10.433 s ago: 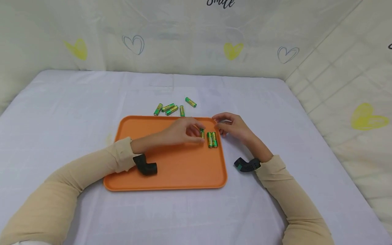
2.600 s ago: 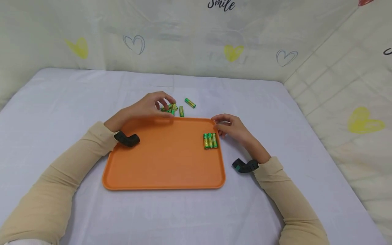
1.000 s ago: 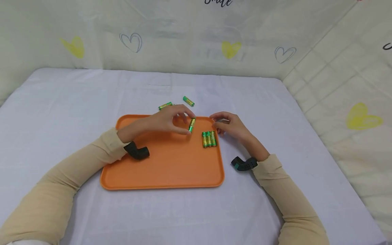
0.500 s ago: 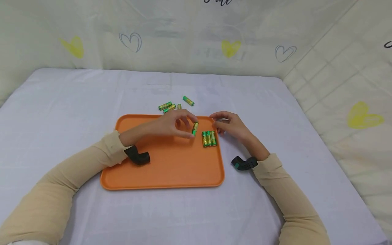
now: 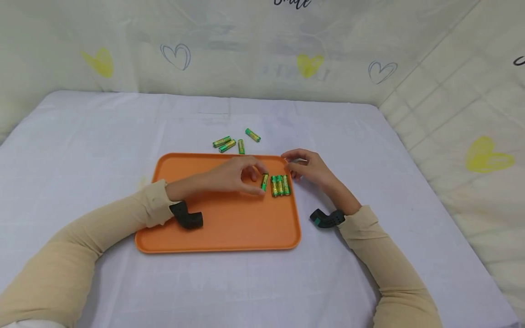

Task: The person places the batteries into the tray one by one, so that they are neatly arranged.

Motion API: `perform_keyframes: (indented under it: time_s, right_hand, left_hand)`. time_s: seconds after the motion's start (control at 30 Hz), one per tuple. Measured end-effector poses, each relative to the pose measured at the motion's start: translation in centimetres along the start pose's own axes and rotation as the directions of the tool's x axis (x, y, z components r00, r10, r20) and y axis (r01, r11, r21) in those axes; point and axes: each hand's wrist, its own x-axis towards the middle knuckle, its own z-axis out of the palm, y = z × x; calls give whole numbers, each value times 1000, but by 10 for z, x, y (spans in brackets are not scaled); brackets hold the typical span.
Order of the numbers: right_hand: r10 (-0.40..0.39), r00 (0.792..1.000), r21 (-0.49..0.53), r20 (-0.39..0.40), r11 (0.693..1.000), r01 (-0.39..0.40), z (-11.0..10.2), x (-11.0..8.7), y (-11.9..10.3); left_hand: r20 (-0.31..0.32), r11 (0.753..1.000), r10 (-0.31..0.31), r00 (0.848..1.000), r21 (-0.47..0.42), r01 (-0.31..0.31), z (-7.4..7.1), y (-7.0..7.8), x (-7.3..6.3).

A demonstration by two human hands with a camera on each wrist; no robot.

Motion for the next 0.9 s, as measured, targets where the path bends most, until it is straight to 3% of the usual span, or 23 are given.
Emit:
perform_keyframes:
  time_s: [0.27,0.63,0.9]
  right_hand:
    - [-10,1000,15,4,1000,10,0,2,0]
    - [-22,1000,18,-2,1000,22,0,2,1]
    - [-6,1000,18,-14,1000,7,-1,1,0]
  left_hand:
    - [-38,991,-94,995,88,97,9,5,2]
    - [-124,975,-83,989,196,106,19,7,5]
    - [-146,964,-80,986,240,114,23,14,6]
